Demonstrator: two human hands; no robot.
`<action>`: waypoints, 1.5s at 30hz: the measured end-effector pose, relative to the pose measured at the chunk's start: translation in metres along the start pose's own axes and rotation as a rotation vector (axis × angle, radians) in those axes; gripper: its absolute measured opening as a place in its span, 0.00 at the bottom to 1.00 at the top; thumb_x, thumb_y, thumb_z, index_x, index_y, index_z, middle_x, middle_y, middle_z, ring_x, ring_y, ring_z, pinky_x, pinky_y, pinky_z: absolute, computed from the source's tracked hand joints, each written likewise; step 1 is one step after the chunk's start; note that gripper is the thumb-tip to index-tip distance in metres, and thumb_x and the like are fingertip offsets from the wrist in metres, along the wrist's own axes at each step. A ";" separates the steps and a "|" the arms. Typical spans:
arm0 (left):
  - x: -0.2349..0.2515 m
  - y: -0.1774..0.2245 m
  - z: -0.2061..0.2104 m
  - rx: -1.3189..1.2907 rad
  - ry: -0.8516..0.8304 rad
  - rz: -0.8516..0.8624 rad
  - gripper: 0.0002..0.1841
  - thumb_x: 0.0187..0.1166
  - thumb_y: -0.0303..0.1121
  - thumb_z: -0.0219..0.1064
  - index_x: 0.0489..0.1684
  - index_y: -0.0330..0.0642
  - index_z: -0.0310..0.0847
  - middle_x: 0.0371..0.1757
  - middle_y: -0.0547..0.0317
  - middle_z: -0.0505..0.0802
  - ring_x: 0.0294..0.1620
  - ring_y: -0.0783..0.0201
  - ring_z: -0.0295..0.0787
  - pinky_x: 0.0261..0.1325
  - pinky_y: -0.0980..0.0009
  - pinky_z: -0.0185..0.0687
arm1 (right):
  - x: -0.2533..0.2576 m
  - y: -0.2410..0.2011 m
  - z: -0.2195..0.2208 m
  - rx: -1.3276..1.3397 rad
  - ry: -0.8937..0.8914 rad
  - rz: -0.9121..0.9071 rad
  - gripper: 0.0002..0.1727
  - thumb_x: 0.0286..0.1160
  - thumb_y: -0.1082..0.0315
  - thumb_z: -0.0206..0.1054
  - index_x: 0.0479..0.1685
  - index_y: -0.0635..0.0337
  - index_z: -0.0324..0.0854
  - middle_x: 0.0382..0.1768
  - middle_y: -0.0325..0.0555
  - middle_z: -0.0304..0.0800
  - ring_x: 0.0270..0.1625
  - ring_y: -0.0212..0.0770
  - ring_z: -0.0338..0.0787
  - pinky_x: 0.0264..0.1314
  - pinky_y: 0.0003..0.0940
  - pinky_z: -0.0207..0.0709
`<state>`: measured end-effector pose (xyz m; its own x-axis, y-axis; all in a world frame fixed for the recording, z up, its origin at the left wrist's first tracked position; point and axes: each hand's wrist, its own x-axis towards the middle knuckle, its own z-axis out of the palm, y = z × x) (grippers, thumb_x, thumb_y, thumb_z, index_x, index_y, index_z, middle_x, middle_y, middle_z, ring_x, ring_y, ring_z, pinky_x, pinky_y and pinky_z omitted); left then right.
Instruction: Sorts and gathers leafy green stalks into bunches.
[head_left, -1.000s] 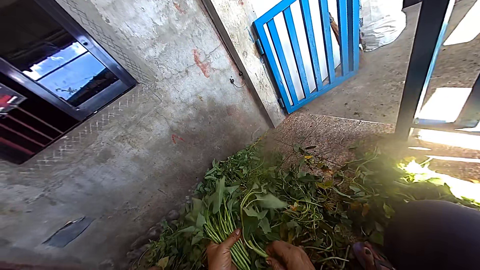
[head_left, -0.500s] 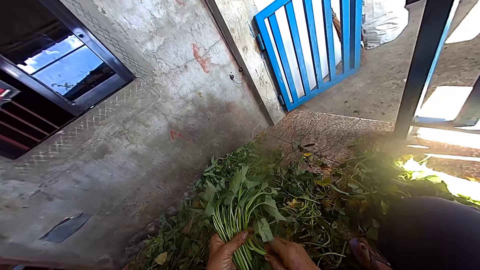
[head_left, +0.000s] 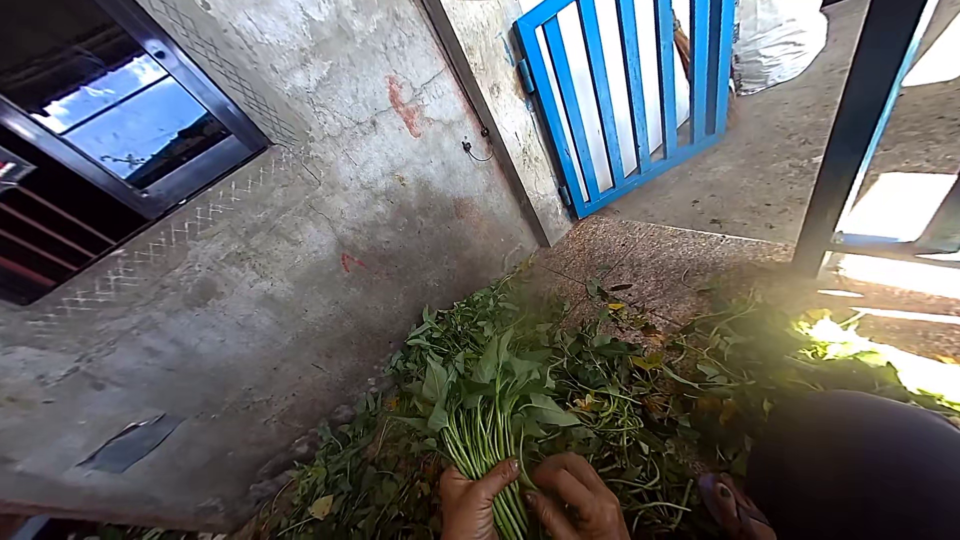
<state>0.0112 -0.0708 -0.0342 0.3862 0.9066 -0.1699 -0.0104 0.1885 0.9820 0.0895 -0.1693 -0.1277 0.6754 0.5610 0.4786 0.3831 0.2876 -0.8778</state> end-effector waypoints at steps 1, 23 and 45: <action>0.000 0.000 0.001 -0.007 0.012 -0.013 0.21 0.54 0.07 0.76 0.47 0.22 0.80 0.34 0.39 0.95 0.33 0.54 0.95 0.41 0.59 0.95 | 0.001 0.001 0.001 0.016 0.040 -0.018 0.07 0.73 0.64 0.77 0.43 0.55 0.94 0.46 0.43 0.93 0.54 0.37 0.90 0.58 0.32 0.85; 0.004 0.003 -0.011 -0.028 -0.083 0.050 0.22 0.53 0.08 0.76 0.49 0.19 0.77 0.35 0.32 0.93 0.31 0.48 0.95 0.37 0.57 0.95 | 0.032 0.001 -0.030 0.341 -0.718 0.390 0.18 0.85 0.54 0.58 0.42 0.57 0.87 0.44 0.42 0.83 0.51 0.34 0.81 0.56 0.35 0.74; 0.039 0.039 -0.068 -0.238 0.560 0.117 0.08 0.75 0.14 0.65 0.47 0.26 0.77 0.32 0.44 0.90 0.25 0.58 0.89 0.29 0.65 0.91 | 0.038 0.002 -0.055 0.175 -0.878 0.278 0.22 0.92 0.52 0.48 0.37 0.55 0.80 0.24 0.37 0.73 0.24 0.33 0.73 0.28 0.32 0.67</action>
<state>-0.0368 -0.0027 -0.0075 -0.1717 0.9748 -0.1427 -0.2538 0.0962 0.9625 0.1507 -0.1900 -0.1100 -0.0163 0.9919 0.1261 0.1311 0.1272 -0.9832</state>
